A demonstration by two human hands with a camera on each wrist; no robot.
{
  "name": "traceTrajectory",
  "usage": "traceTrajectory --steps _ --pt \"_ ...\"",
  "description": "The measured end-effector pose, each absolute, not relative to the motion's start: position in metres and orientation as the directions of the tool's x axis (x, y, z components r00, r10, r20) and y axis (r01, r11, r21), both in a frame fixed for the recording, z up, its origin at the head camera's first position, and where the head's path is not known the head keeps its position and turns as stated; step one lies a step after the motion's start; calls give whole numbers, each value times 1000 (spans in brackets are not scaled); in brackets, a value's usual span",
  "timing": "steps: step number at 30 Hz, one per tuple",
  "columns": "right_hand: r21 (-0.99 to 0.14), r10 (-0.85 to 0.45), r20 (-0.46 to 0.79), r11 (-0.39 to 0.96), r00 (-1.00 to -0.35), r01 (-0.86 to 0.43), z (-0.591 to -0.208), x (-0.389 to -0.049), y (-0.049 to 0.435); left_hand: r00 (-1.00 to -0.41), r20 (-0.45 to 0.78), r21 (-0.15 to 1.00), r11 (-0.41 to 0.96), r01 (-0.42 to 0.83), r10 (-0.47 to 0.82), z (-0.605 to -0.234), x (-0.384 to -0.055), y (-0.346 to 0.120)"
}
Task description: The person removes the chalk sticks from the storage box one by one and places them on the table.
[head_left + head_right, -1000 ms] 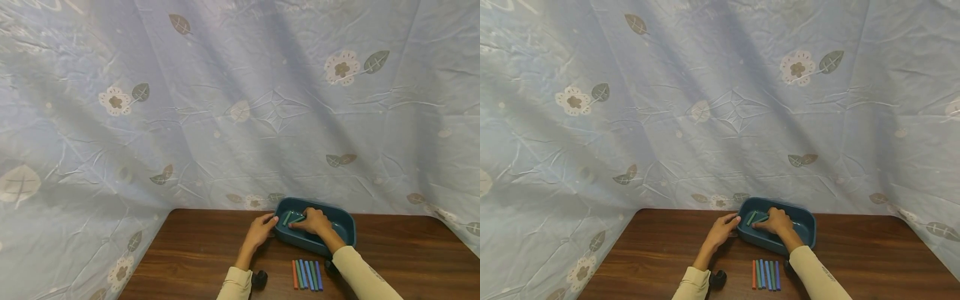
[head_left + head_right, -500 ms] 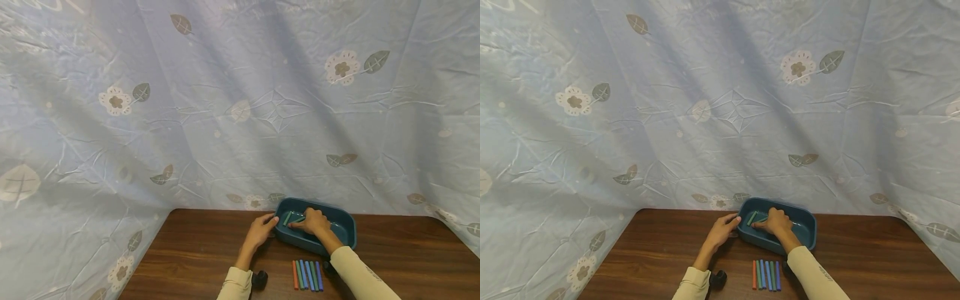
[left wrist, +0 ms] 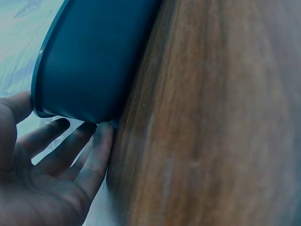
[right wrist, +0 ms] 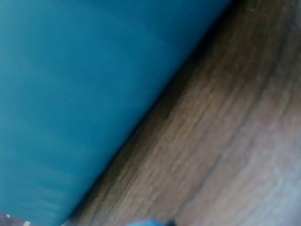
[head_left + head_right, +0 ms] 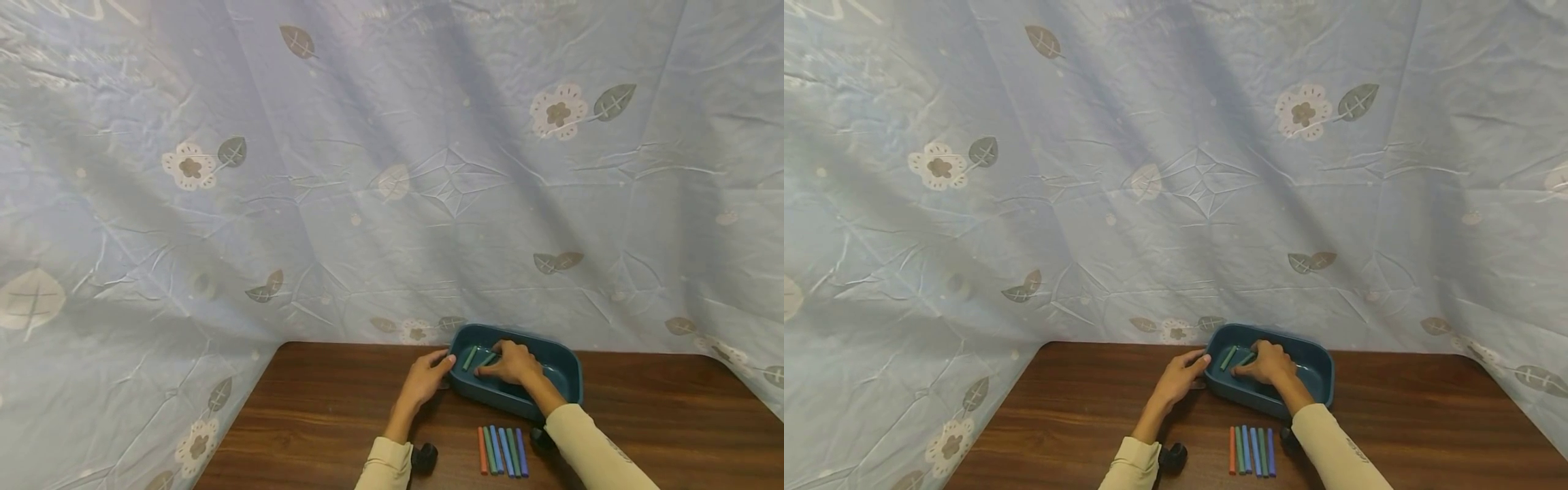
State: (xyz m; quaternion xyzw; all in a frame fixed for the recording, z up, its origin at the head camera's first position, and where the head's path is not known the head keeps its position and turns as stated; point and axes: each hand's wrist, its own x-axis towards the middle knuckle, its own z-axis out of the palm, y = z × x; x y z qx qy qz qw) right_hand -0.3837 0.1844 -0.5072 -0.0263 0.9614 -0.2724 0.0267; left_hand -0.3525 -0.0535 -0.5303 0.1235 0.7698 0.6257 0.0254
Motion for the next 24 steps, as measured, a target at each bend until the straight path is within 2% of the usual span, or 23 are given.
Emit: traceTrajectory --steps 24 --pt "-626 -131 11 773 -991 -109 -503 -382 193 -971 110 974 172 148 213 -531 -353 -52"
